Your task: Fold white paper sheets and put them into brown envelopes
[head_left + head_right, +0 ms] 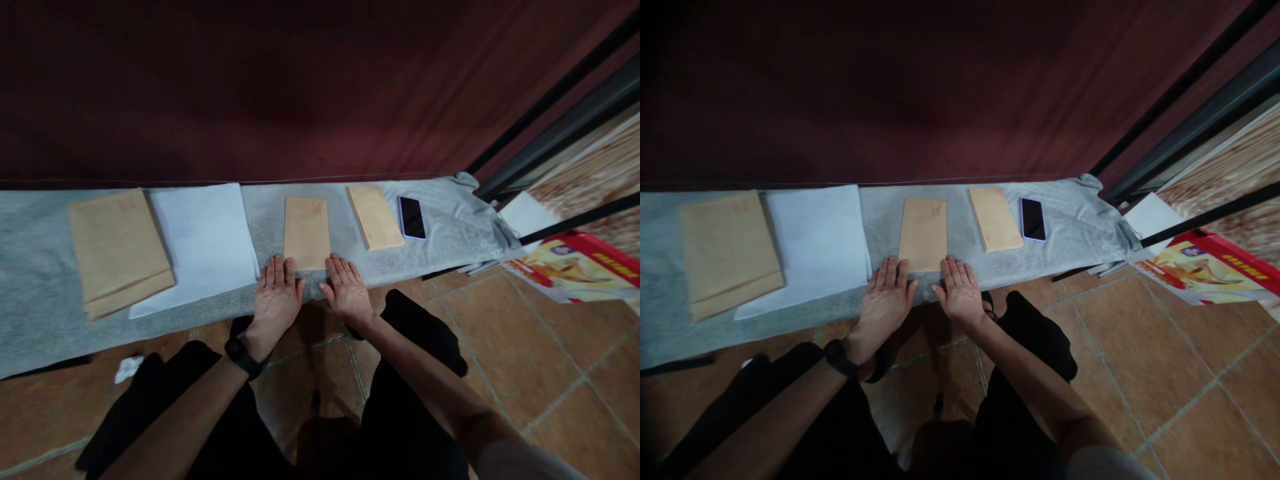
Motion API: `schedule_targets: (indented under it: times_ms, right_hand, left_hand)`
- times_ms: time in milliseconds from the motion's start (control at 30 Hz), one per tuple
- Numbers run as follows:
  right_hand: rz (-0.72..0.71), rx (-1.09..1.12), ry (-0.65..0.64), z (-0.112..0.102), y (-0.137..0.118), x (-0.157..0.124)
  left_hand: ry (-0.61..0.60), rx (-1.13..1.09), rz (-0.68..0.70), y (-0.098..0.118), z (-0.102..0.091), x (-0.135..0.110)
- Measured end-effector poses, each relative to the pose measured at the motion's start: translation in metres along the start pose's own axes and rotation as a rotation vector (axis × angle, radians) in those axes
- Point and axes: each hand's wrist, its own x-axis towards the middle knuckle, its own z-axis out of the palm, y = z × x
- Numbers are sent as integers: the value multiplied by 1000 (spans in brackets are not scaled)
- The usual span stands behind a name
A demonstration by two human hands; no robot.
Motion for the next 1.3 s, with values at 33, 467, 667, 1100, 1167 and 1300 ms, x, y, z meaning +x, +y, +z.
schedule_targets:
  times_ms: [33, 467, 667, 1100, 1167, 1300]
  right_hand:
    - [3, -1, 3, 0, 0, 0]
    - [8, -25, -14, -3, 1, 0]
    - [3, -31, -26, -5, 1, 1]
    - [2, -78, -60, -10, 1, 2]
    - [0, -74, -56, -9, 1, 2]
    - [5, -61, -47, -8, 1, 2]
  left_hand:
    - [2, -7, -1, 0, 0, 0]
    - [-42, -15, 9, -3, -2, 6]
    - [-37, 44, 23, -5, -3, 11]
    - [-84, 55, 28, -4, -4, 13]
    - [-77, 28, 21, -6, -4, 14]
    - [-54, -39, 6, -10, -4, 17]
